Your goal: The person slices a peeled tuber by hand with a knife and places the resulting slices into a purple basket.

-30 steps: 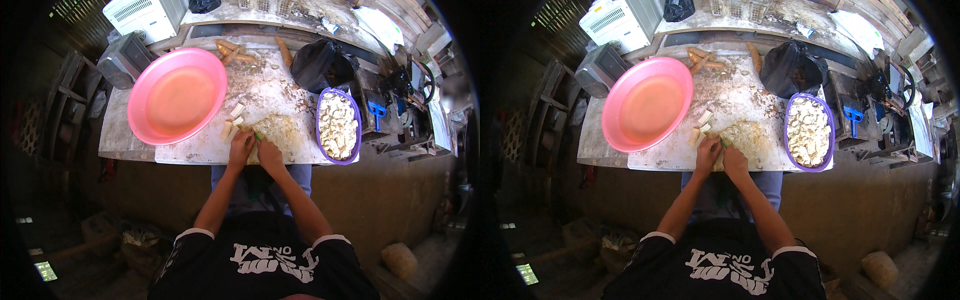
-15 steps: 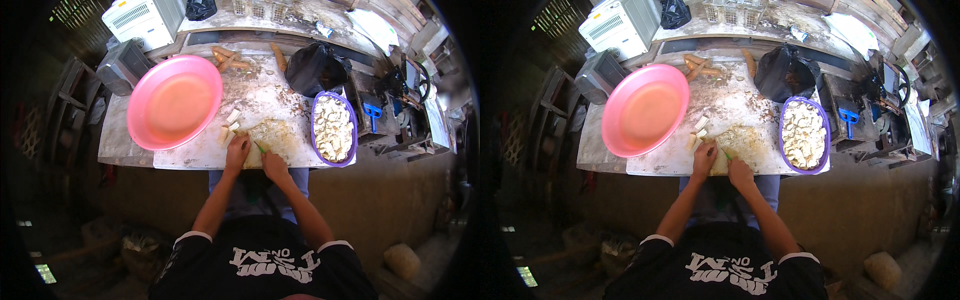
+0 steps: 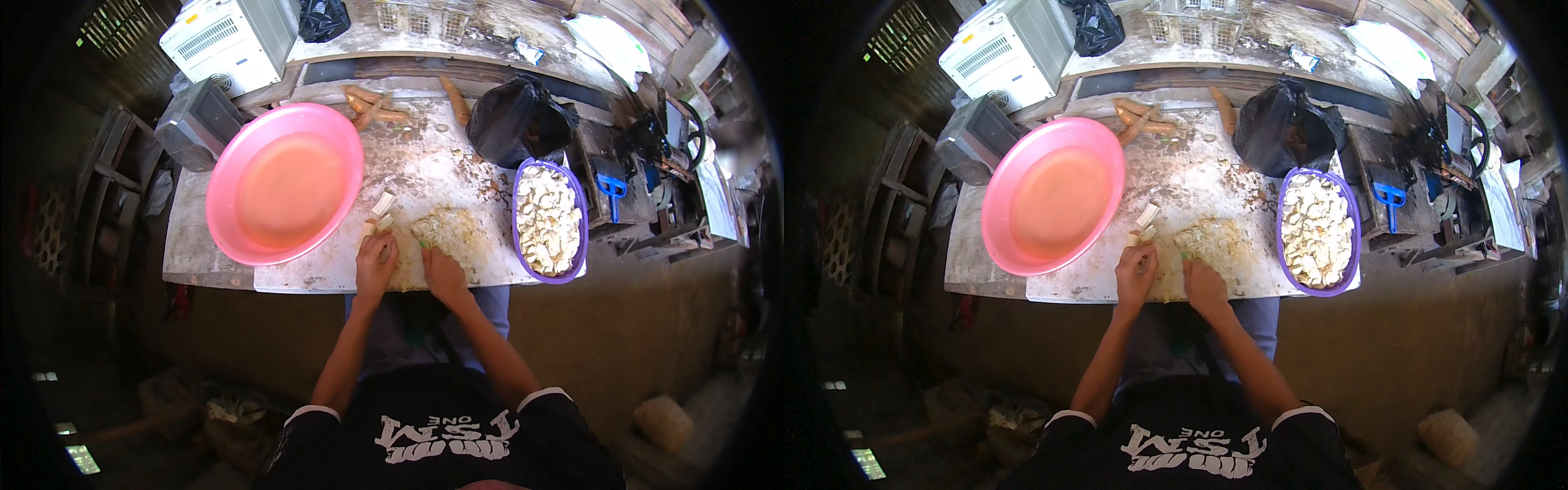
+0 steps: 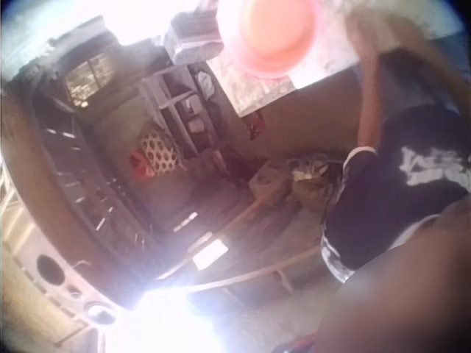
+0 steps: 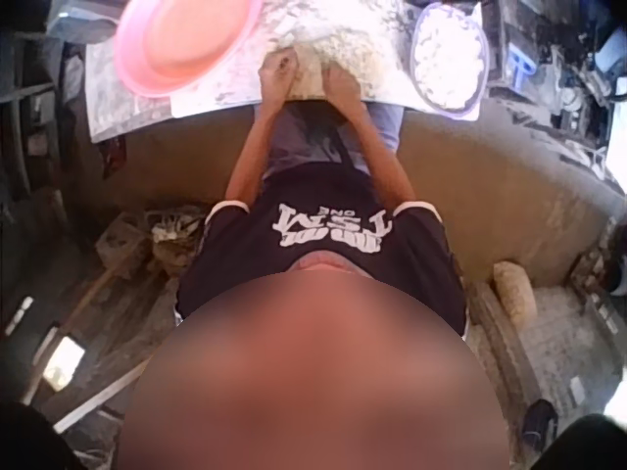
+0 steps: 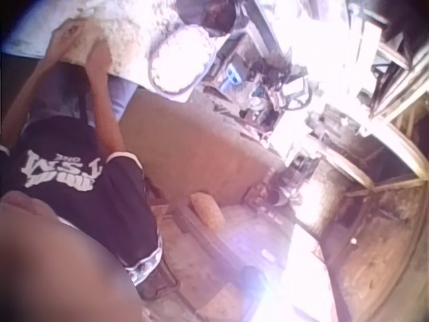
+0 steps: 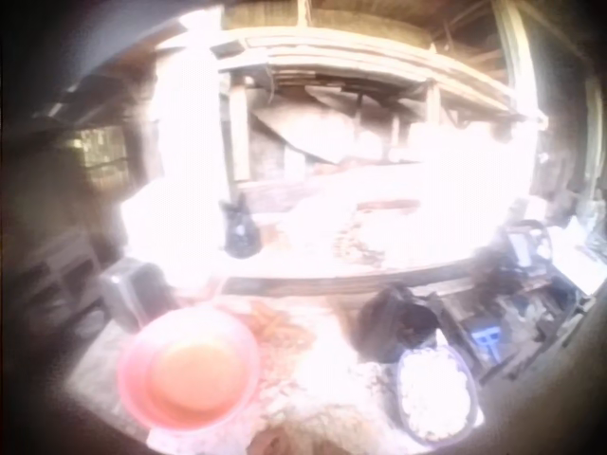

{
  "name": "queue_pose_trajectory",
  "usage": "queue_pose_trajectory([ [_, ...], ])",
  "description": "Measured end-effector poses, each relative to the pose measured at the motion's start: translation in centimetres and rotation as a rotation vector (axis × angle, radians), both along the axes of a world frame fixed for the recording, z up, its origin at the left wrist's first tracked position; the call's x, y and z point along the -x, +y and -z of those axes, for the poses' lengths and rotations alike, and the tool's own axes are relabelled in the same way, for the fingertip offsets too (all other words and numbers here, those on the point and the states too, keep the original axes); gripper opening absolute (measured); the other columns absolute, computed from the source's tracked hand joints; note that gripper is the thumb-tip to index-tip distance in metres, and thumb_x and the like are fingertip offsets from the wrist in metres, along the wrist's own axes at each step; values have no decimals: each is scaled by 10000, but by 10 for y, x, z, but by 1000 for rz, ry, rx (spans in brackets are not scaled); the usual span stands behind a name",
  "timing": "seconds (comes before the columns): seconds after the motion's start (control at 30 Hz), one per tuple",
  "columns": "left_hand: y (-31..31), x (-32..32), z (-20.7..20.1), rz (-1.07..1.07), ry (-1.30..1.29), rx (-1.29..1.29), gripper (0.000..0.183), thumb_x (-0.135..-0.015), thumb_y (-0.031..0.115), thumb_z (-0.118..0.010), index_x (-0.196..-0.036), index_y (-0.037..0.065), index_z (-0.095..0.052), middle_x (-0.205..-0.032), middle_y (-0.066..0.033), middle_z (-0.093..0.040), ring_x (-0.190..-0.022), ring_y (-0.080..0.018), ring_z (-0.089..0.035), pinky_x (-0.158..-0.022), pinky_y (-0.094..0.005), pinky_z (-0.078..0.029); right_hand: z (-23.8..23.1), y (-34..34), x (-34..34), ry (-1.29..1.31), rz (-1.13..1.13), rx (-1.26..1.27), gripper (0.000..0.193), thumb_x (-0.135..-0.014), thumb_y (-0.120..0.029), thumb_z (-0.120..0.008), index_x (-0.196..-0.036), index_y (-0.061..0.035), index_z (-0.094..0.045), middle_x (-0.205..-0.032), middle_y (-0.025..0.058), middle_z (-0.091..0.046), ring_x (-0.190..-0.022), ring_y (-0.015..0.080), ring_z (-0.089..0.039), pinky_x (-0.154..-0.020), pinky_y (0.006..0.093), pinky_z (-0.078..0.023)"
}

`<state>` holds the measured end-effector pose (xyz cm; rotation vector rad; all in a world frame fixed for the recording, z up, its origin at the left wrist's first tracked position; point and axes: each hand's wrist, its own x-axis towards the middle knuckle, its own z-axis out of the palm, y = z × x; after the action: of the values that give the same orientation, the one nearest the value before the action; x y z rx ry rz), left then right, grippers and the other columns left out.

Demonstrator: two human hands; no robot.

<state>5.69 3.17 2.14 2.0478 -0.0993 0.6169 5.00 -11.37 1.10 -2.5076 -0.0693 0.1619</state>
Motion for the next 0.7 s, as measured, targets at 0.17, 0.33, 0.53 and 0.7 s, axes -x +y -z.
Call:
queue_pose_trajectory([
  [0.17,0,9,3,-9,-44,-208,142,-705,-12,-606,-846,3,-600,-922,-125,-607,-896,-284,-540,-783,-355,-441,-7,-27,-8,5,75,48,373,-900,-351,-358,-824,-20,-512,-673,254,-573,-647,418,-576,-607,497,-467],
  [0.33,-7,11,5,-57,-48,-343,209,-718,17,-583,-927,3,-580,-1039,-140,-566,-992,-304,-493,-863,-387,-388,-18,-29,3,13,103,-27,358,-904,-335,-360,-804,-20,-497,-654,266,-561,-632,437,-563,-589,509,-454],
  [0.53,-14,-3,11,-176,26,-586,297,-732,25,-524,-1027,-2,-538,-1128,-135,-516,-1077,-293,-434,-921,-415,-326,-19,-13,9,26,83,-70,355,-906,-338,-369,-803,-22,-496,-646,271,-553,-629,457,-542,-574,531,-424],
  [0.7,-13,-9,14,-120,132,-527,329,-730,42,-547,-1056,7,-528,-1066,-142,-529,-1038,-314,-445,-896,-427,-341,-10,-14,6,4,39,8,363,-898,-354,-379,-799,-25,-497,-640,246,-566,-615,422,-565,-568,507,-450],
])
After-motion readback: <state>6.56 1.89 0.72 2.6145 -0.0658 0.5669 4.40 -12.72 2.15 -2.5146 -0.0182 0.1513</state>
